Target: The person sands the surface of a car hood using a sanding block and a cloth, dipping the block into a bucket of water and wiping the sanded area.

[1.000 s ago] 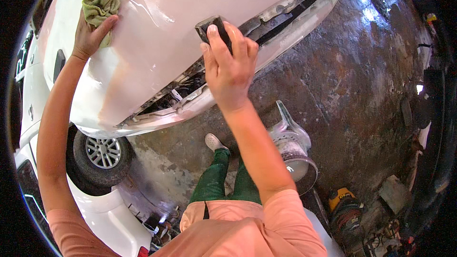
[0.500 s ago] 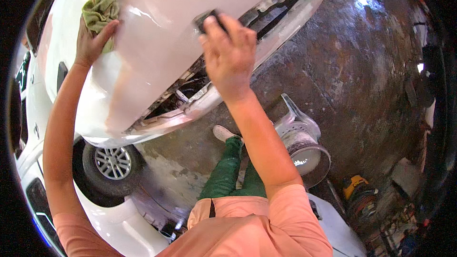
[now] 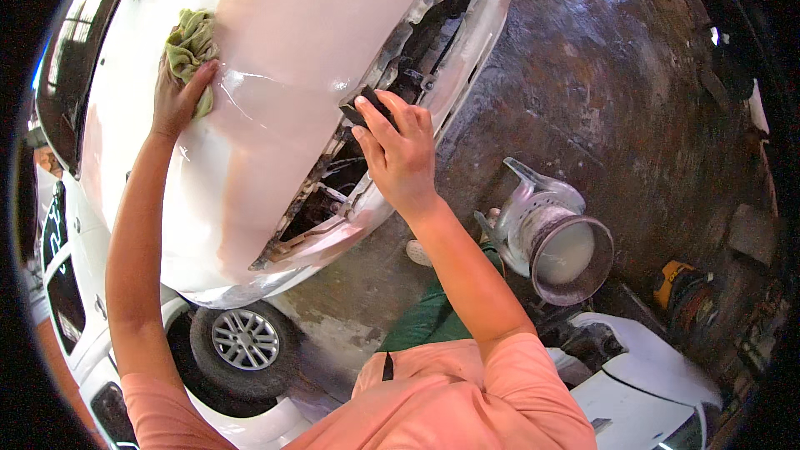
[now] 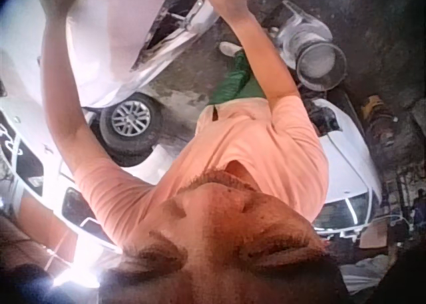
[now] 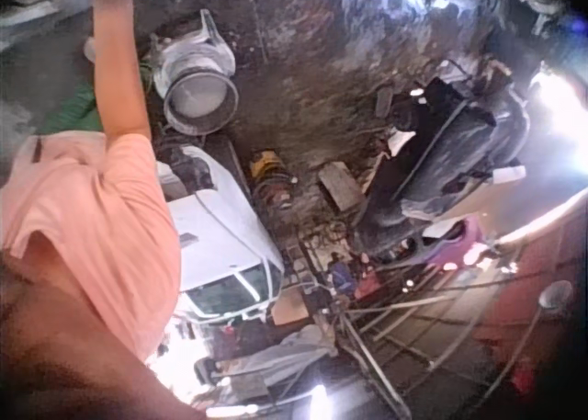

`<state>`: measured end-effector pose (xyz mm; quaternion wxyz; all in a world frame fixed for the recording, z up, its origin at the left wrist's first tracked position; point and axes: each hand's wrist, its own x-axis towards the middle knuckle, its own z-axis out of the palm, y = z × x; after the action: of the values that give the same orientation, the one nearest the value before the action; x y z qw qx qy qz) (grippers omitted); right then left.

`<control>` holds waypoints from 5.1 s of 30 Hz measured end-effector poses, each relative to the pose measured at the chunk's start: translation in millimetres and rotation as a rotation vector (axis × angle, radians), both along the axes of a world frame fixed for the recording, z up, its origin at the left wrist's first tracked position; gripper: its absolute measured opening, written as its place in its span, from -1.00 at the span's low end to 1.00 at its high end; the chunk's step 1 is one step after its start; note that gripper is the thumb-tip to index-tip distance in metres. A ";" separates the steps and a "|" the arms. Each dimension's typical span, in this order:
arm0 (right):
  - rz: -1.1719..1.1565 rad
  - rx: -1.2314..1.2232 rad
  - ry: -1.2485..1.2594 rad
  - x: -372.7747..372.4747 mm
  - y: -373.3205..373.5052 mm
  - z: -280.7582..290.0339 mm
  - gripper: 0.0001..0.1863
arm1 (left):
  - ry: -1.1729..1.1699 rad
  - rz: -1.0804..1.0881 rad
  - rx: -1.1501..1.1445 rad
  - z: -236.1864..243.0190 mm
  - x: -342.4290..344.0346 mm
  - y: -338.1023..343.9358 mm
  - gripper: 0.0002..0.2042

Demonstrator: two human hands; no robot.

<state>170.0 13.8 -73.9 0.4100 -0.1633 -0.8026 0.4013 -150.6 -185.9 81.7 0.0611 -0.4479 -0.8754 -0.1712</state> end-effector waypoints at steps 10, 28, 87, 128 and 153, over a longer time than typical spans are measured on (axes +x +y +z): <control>-0.167 0.043 0.043 -54.8 23.7 5.9 -0.53 | 0.127 -0.180 0.001 -9.4 -18.3 10.0 -0.34; -0.234 0.012 0.049 -58.2 13.6 3.6 -0.56 | 0.152 -0.100 -0.018 -8.2 -5.9 20.9 -0.32; -0.214 0.010 0.050 -46.0 -3.3 -7.9 -0.54 | 0.040 -0.093 0.001 -5.1 -6.4 22.1 -0.24; 0.010 0.006 -0.007 9.3 -34.0 7.9 -0.56 | 0.124 -0.135 -0.025 -2.1 -2.3 25.3 -0.33; -0.311 -0.742 -0.455 334.5 135.6 -56.4 -0.52 | -0.270 -0.575 -0.160 -176.0 331.9 169.1 -0.31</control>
<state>504.6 149.4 -130.4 0.1928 -0.5014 -0.6403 0.5490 181.3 -16.9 -94.3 -0.1419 -0.6534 -0.7240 -0.1699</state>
